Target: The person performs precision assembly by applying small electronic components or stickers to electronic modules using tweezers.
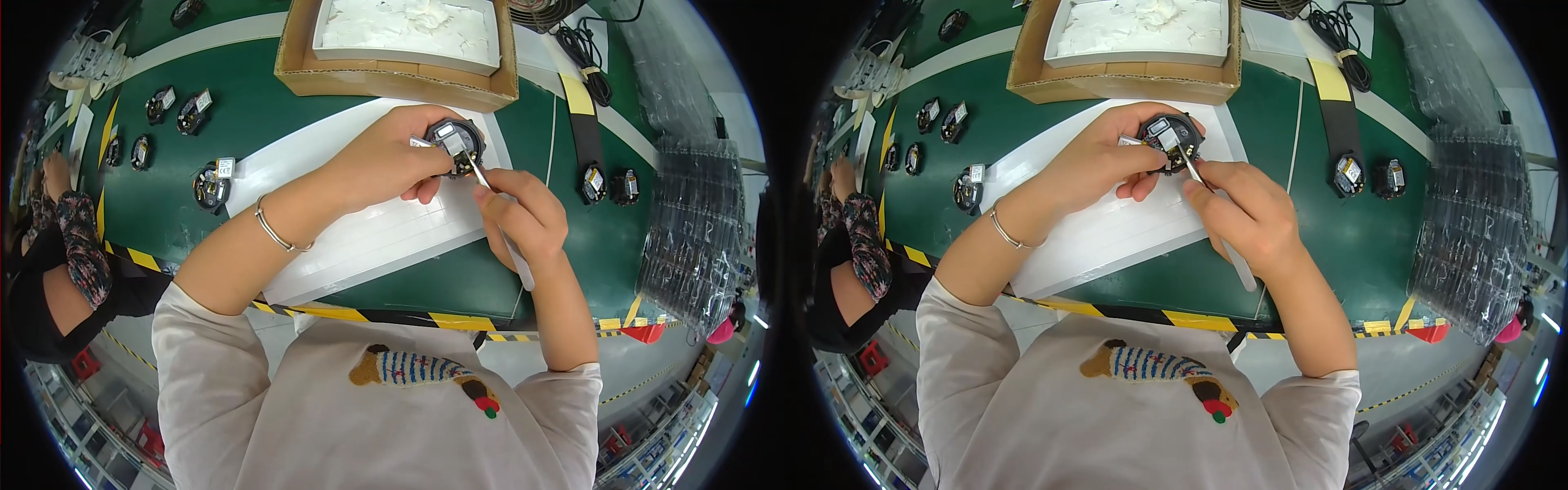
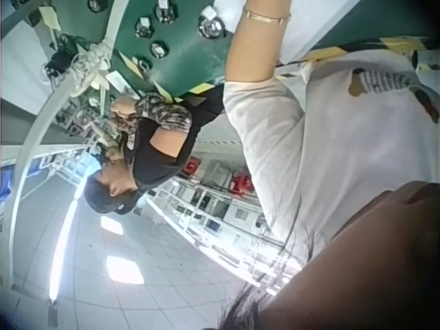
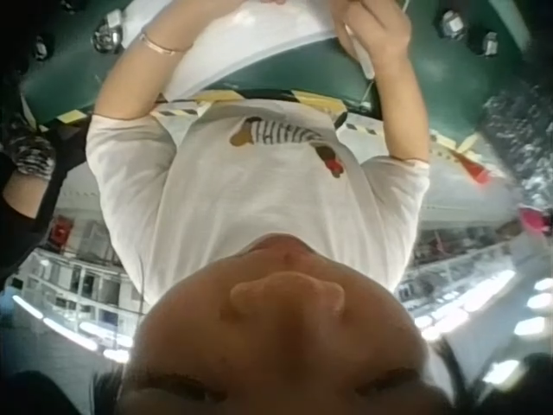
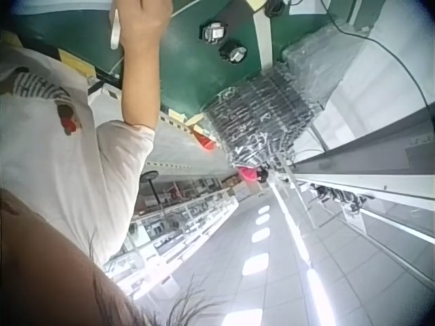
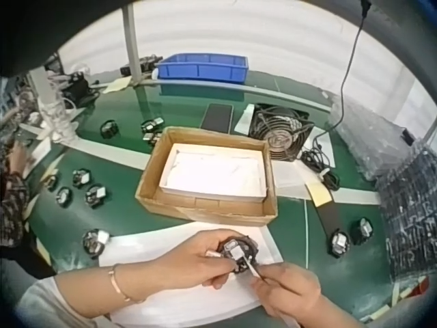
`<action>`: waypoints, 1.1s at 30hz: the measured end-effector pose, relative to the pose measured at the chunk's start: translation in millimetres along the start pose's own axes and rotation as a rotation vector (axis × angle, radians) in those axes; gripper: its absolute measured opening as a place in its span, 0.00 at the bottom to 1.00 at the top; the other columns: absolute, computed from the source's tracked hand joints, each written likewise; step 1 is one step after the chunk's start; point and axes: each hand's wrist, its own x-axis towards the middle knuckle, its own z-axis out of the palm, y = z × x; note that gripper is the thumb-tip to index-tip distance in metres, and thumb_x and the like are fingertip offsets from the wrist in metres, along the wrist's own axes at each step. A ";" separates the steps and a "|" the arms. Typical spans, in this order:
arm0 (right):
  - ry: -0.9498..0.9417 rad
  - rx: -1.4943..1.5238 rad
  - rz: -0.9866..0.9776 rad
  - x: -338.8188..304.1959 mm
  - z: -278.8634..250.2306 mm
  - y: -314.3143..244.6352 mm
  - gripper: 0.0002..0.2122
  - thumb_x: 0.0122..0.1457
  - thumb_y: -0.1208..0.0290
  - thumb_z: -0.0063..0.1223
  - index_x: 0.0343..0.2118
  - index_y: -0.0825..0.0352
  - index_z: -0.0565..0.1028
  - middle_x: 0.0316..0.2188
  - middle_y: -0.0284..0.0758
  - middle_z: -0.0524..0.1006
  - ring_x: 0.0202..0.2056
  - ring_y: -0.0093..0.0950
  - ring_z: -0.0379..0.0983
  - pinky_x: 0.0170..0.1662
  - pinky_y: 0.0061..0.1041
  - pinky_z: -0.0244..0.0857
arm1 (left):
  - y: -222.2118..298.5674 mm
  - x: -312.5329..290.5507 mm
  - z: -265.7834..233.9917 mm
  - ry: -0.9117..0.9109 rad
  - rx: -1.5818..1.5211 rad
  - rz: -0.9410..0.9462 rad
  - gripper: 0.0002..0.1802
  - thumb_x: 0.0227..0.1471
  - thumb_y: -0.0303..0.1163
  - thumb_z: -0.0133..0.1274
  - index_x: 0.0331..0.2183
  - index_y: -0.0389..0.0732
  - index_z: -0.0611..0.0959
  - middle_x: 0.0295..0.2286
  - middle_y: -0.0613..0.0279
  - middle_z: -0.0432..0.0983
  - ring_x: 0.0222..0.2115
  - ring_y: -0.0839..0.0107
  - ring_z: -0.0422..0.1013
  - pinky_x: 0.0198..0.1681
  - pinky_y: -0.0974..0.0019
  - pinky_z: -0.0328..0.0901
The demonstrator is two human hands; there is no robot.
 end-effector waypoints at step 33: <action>0.141 0.168 0.225 9.1 -17.0 -5.3 0.07 0.42 0.85 0.62 0.26 0.70 0.76 0.23 0.40 0.77 0.24 0.33 0.76 0.27 0.23 0.69 | -4.2 3.5 12.5 0.108 0.046 0.044 0.11 0.52 0.22 0.46 0.38 0.35 0.77 0.26 0.60 0.77 0.15 0.82 0.63 0.18 0.79 0.59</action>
